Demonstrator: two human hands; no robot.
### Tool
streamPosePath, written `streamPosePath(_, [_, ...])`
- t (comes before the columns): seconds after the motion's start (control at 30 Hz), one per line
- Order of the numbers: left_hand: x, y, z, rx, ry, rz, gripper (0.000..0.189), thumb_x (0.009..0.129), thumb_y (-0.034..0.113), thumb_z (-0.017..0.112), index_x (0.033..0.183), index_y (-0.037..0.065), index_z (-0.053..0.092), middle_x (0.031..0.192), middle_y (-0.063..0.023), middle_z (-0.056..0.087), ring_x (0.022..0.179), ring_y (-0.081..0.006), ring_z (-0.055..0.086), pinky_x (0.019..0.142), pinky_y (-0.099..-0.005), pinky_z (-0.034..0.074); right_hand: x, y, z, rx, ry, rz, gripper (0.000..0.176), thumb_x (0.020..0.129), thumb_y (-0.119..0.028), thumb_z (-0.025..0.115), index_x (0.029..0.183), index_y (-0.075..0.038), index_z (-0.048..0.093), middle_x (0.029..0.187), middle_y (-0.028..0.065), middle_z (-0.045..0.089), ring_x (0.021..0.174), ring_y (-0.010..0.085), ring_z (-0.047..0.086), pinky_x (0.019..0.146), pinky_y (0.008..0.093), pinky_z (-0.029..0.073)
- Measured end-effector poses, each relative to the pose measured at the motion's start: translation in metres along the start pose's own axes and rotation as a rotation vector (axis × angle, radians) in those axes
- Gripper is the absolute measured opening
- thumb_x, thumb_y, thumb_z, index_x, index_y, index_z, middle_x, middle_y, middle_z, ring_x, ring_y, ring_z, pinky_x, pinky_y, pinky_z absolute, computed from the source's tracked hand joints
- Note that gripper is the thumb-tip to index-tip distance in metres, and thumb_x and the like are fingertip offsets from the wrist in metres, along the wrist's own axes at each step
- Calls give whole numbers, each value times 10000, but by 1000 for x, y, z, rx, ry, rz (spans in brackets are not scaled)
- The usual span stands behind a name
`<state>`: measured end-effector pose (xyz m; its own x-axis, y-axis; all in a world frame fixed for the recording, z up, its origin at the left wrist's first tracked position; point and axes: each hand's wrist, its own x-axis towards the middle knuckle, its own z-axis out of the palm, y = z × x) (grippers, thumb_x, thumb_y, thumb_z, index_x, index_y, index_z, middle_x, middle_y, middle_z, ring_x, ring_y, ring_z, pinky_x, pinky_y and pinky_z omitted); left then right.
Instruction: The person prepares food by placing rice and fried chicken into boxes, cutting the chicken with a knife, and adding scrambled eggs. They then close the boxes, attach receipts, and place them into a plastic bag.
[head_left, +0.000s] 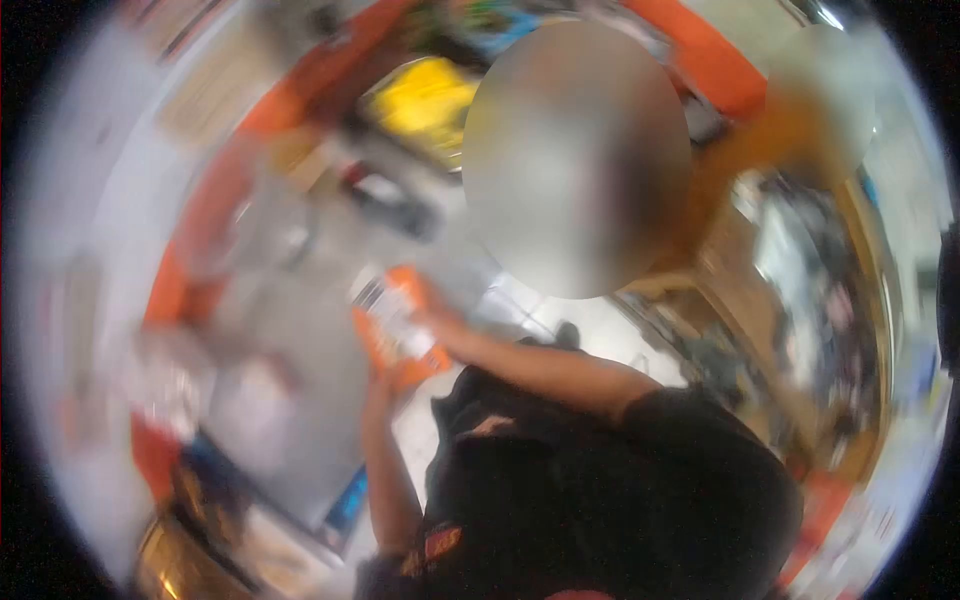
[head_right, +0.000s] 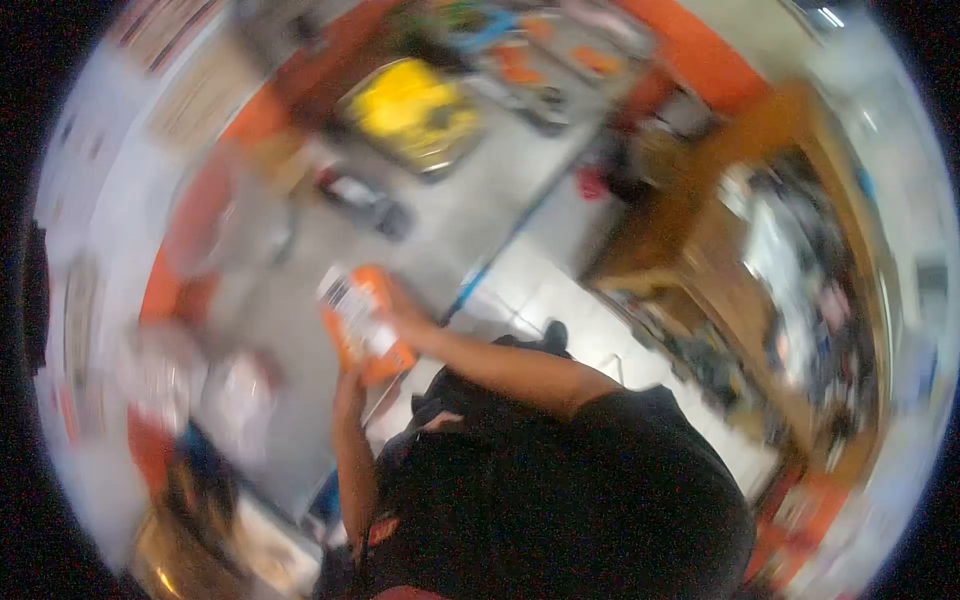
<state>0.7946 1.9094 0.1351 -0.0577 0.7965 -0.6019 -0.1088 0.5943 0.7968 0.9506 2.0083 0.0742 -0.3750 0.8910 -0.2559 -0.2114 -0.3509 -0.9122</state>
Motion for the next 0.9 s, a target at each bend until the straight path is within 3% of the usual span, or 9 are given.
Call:
streamPosePath(0.03, [-11,4,15,-101,-174,44,425,873,264,587,1226,34,538,1039,-76,636,1016,-179,570,823,-351,481,-13,8,-20,-171,65,-142,889,792,-158,638,1481,-62,84,1473,183,223,1364,317,243,1114,404,262])
streamPosePath(0.07, [-32,31,46,-18,-93,-170,510,877,269,556,1320,34,462,1191,-94,572,1121,-199,525,933,-360,438,-41,-22,-44,-93,77,-63,939,775,-192,669,1482,-65,64,1478,196,205,1371,324,223,1115,410,253])
streamPosePath(0.13, [-26,13,77,-213,-471,-39,609,888,255,521,1420,29,329,1397,-114,410,1270,-227,415,1064,-354,322,-104,-76,-84,-8,158,-19,990,758,-227,700,1482,-69,44,1484,210,187,1378,330,203,1116,416,244])
streamPosePath(0.23, [-18,9,159,-36,-664,-13,587,902,253,514,1408,17,335,1364,-130,438,1247,-237,436,1058,-357,324,-191,-107,-145,319,200,-4,1005,770,-218,686,1480,-73,-11,1457,220,257,1373,301,244,1122,398,217])
streamPosePath(0.4, [-31,-4,345,256,-959,126,546,929,250,500,1385,-8,347,1299,-162,495,1200,-257,478,1047,-363,328,-347,-113,-270,618,610,-240,881,779,-177,662,1456,-84,105,1332,178,428,1224,289,459,1035,419,386])
streamPosePath(0.47, [-44,-7,420,320,-1187,269,666,926,305,528,1450,3,251,1510,-143,259,1374,-263,285,1132,-358,178,-408,-99,-325,725,751,-407,883,767,-151,668,1435,-102,92,1299,192,449,1165,314,520,983,436,456])
streamPosePath(0.67, [-77,-26,577,573,-1056,244,497,959,339,494,1342,27,452,1369,-104,483,1265,-236,429,1060,-372,292,-522,-93,-456,780,1311,-644,937,746,-158,700,1427,-131,58,1302,169,412,1165,303,503,935,464,474])
streamPosePath(0.83, [-91,-53,644,658,-1137,151,449,957,345,493,1299,54,492,1306,-81,543,1177,-211,509,1003,-380,340,-519,-105,-532,1018,1573,-653,1015,736,-141,718,1449,-116,-5,1356,182,340,1215,305,433,963,454,427])
streamPosePath(0.9, [-90,-57,665,685,-1133,125,402,946,277,533,1268,37,524,1202,-78,607,1077,-177,557,947,-315,392,-493,-84,-579,809,1859,-769,1052,724,-155,734,1450,-48,-19,1381,193,318,1222,316,422,1012,413,379])
